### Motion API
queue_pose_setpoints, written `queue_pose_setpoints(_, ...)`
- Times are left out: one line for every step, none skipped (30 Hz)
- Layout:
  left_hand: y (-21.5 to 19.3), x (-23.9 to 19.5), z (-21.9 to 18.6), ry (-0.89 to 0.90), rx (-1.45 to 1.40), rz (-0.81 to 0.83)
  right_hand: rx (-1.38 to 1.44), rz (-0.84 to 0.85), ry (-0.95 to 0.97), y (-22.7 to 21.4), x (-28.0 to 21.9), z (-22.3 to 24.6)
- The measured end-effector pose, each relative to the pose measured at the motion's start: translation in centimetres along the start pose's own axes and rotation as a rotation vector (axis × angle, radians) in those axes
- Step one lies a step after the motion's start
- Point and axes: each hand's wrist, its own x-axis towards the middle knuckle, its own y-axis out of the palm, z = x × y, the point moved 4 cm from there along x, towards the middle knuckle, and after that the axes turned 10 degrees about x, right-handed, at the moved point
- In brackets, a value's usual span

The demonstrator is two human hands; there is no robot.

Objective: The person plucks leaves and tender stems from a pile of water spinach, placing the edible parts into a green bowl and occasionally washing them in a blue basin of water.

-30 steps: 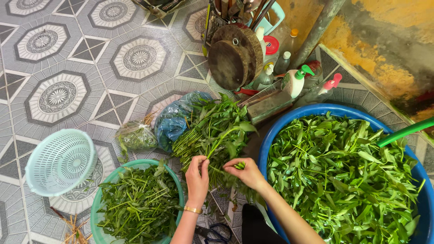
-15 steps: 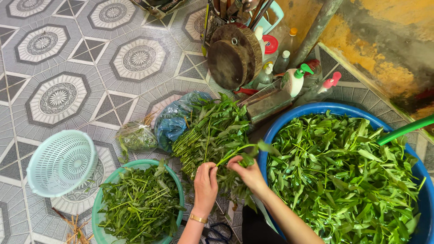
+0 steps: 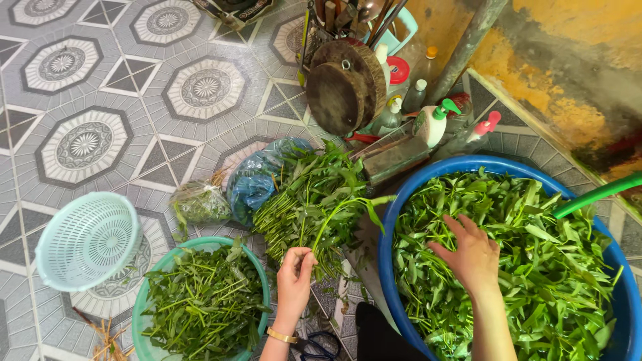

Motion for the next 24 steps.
queue_pose_setpoints(0.1, -0.2, 0.2, -0.002, -0.036, 0.023, 0.064, -0.097, -0.027, -0.3, -0.3, 0.0)
queue_pose_setpoints(-0.1, -0.5, 0.5, -0.006, -0.033, 0.023, 0.067, -0.093, -0.026, -0.2, -0.4, 0.1)
queue_pose_setpoints(-0.1, -0.4, 0.6, -0.018, -0.038, 0.033, 0.278, -0.119, -0.055, -0.4, -0.4, 0.5)
queue_pose_setpoints(-0.1, -0.4, 0.8, -0.031, -0.044, 0.043, 0.490, -0.146, -0.084, -0.7, -0.4, 1.2)
queue_pose_setpoints(-0.1, -0.4, 0.9, -0.031, -0.042, 0.046, 0.491, -0.146, -0.082, -0.9, -0.6, 2.0)
queue_pose_setpoints(0.0, -0.4, 1.1, -0.042, -0.049, 0.063, 0.642, -0.122, -0.163, -1.1, -1.0, 3.5)
queue_pose_setpoints(0.0, -0.5, 1.3, -0.055, -0.056, 0.080, 0.793, -0.096, -0.245, -1.2, -1.3, 5.1)
queue_pose_setpoints(0.0, -0.7, 1.3, -0.056, -0.054, 0.082, 0.816, -0.082, -0.326, -1.5, -1.7, 6.8)
queue_pose_setpoints(0.1, -0.9, 1.2, -0.061, -0.061, 0.106, 0.837, -0.070, -0.409, -1.7, -2.0, 8.4)
queue_pose_setpoints(0.2, -1.0, 1.0, -0.065, -0.068, 0.129, 0.826, -0.036, -0.493, -1.7, -2.1, 10.1)
queue_pose_setpoints(0.2, -1.1, 0.7, -0.064, -0.067, 0.130, 0.815, 0.000, -0.577, -1.6, -2.0, 11.7)
queue_pose_setpoints(0.1, -1.3, 0.3, -0.067, -0.035, 0.122, 0.816, -0.001, -0.576, -1.6, -1.8, 12.8)
queue_pose_setpoints(-0.1, -1.5, -0.1, -0.070, -0.003, 0.110, 0.752, 0.000, -0.729, -1.6, -1.8, 14.2)
queue_pose_setpoints(-0.3, -1.6, -0.6, -0.070, -0.002, 0.107, 0.684, 0.002, -0.881, -1.6, -2.0, 15.4)
queue_pose_setpoints(-0.5, -1.6, -1.1, -0.072, 0.035, 0.108, 0.686, 0.005, -0.886, -1.4, -1.7, 15.9)
queue_pose_setpoints(-0.7, -1.7, -1.6, -0.074, 0.073, 0.109, 0.643, 0.025, -0.962, -1.1, -1.7, 16.6)
queue_pose_setpoints(-1.0, -1.8, -2.0, -0.077, 0.072, 0.103, 0.598, 0.047, -1.038, -0.7, -1.8, 17.2)
queue_pose_setpoints(-1.3, -1.9, -2.4, -0.080, 0.078, 0.116, 0.600, 0.051, -1.044, -0.2, -1.7, 17.6)
queue_pose_setpoints(-1.4, -2.0, -2.6, -0.083, 0.085, 0.132, 0.587, 0.110, -1.076, 0.4, -1.7, 18.0)
queue_pose_setpoints(-1.6, -2.1, -2.8, -0.085, 0.084, 0.129, 0.574, 0.169, -1.108, 1.0, -1.8, 18.3)
queue_pose_setpoints(-1.7, -2.2, -2.9, -0.078, 0.081, 0.139, 0.573, 0.169, -1.109, 1.3, -1.9, 18.4)
queue_pose_setpoints(-1.8, -2.2, -2.8, -0.071, 0.079, 0.148, 0.595, 0.192, -1.111, 1.6, -2.0, 18.5)
queue_pose_setpoints(-1.8, -2.2, -2.6, -0.072, 0.077, 0.147, 0.617, 0.218, -1.114, 2.0, -2.2, 18.5)
queue_pose_setpoints(-1.8, -2.2, -2.2, -0.089, 0.083, 0.154, 0.616, 0.220, -1.116, 2.4, -2.4, 18.6)
